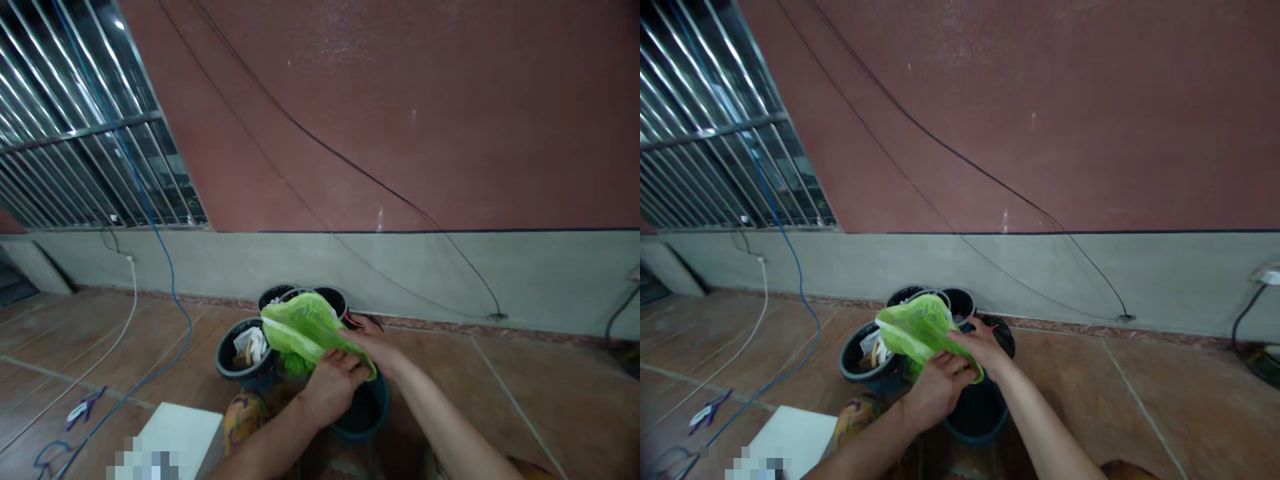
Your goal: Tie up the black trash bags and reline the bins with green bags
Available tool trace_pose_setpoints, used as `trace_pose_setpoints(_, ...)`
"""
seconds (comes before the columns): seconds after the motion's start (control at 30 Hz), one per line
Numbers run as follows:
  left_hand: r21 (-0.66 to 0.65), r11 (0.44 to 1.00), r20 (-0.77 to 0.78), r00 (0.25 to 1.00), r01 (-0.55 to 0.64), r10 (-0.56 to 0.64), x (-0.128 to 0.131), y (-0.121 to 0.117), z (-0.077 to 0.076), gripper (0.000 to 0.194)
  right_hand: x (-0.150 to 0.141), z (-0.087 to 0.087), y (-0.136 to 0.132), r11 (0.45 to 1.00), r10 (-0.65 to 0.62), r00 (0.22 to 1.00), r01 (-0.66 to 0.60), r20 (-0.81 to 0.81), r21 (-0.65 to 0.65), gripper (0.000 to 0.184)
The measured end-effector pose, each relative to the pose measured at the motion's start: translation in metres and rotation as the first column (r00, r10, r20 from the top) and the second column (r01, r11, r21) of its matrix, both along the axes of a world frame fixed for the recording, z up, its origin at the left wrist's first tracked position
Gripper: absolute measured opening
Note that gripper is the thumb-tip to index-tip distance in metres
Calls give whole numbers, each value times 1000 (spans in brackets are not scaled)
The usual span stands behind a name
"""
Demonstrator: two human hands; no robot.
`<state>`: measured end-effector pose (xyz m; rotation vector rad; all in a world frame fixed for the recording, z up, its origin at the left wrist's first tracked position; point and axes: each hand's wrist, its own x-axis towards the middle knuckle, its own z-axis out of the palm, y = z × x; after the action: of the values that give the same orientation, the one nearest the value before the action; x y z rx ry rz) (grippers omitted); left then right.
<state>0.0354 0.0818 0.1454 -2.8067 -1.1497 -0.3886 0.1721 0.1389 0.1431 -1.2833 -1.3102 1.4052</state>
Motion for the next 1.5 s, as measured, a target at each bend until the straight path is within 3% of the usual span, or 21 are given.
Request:
trace_pose_setpoints(0.1, -94, 995, -74, 997, -23, 16, 5, -19, -23, 27, 0, -12, 11, 991, -20, 952, -21, 304, 129, 26)
trace_pose_setpoints(0.17, -189, 977, -68, 994, -95, 83, -5, -26, -30, 33, 16, -11, 19, 963, -149, 940, 69, 305, 259, 22)
trace_pose_setpoints(0.23, -291, 937, -17, 980, -192, 196, -22, -25, -29, 48, 43, 3, 26, 883, -354, 916, 262, 187, 388, 30)
trace_pose_setpoints(0.33, -417, 865, 93, 934, -278, 345, -51, -6, -18, 51, 87, 40, 34, 721, -556, 825, 422, 95, 550, 32)
trace_pose_setpoints(0.4, -493, 815, 92, 913, -306, 399, -63, 14, -9, 47, 107, 66, 37, 675, -596, 802, 477, 35, 563, 32)
trace_pose_setpoints(0.47, -499, 750, 2, 864, -435, 503, -64, 34, 2, 43, 116, 87, 35, 659, -591, 805, 518, -50, 546, 33)
trace_pose_setpoints(0.53, -421, 693, -19, 770, -584, 638, -55, 50, 13, 41, 116, 100, 30, 660, -566, 817, 528, -109, 534, 33)
trace_pose_setpoints(0.63, -248, 689, 238, 647, -681, 724, -32, 68, 29, 55, 108, 105, 16, 704, -509, 855, 477, -94, 526, 35)
trace_pose_setpoints(0.73, -150, 781, 396, 687, -607, 610, -12, 88, 36, 80, 101, 97, 4, 764, -444, 896, 395, -27, 510, 41)
trace_pose_setpoints(0.8, -220, 831, 364, 747, -511, 556, -3, 104, 35, 65, 102, 89, -2, 795, -413, 911, 356, 10, 491, 46)
trace_pose_setpoints(0.9, -387, 817, 315, 772, -427, 553, 5, 127, 31, 31, 107, 83, -4, 829, -385, 922, 326, 40, 455, 51)
trace_pose_setpoints(1.0, -357, 835, 387, 747, -420, 541, 12, 140, 30, 49, 115, 87, -4, 859, -342, 939, 294, 43, 419, 52)
trace_pose_setpoints(1.07, -355, 868, 410, 777, -346, 478, 18, 140, 28, 65, 118, 94, -4, 867, -319, 947, 273, 43, 417, 49)
trace_pose_setpoints(1.17, -480, 859, 387, 836, -177, 389, 26, 130, 19, 50, 121, 100, -3, 846, -328, 942, 260, 70, 465, 43)
trace_pose_setpoints(1.23, -530, 837, 382, 844, -135, 378, 27, 123, 9, 34, 126, 95, -3, 831, -345, 928, 234, 139, 504, 40)
trace_pose_setpoints(1.3, -521, 838, 378, 836, -163, 398, 23, 118, 2, 23, 136, 82, -3, 813, -386, 872, 166, 303, 558, 34)
trace_pose_setpoints(1.37, -480, 837, 365, 807, -263, 463, 13, 120, 2, 20, 150, 64, -1, 811, -422, 736, 45, 530, 584, 30)
trace_pose_setpoints(1.43, -444, 819, 349, 772, -363, 531, 1, 127, 11, 24, 164, 46, 2, 834, -428, 553, -63, 715, 548, 36)
trace_pose_setpoints(1.5, -421, 811, 351, 751, -407, 560, -9, 134, 32, 27, 175, 39, 7, 865, -415, 399, -107, 818, 491, 42)
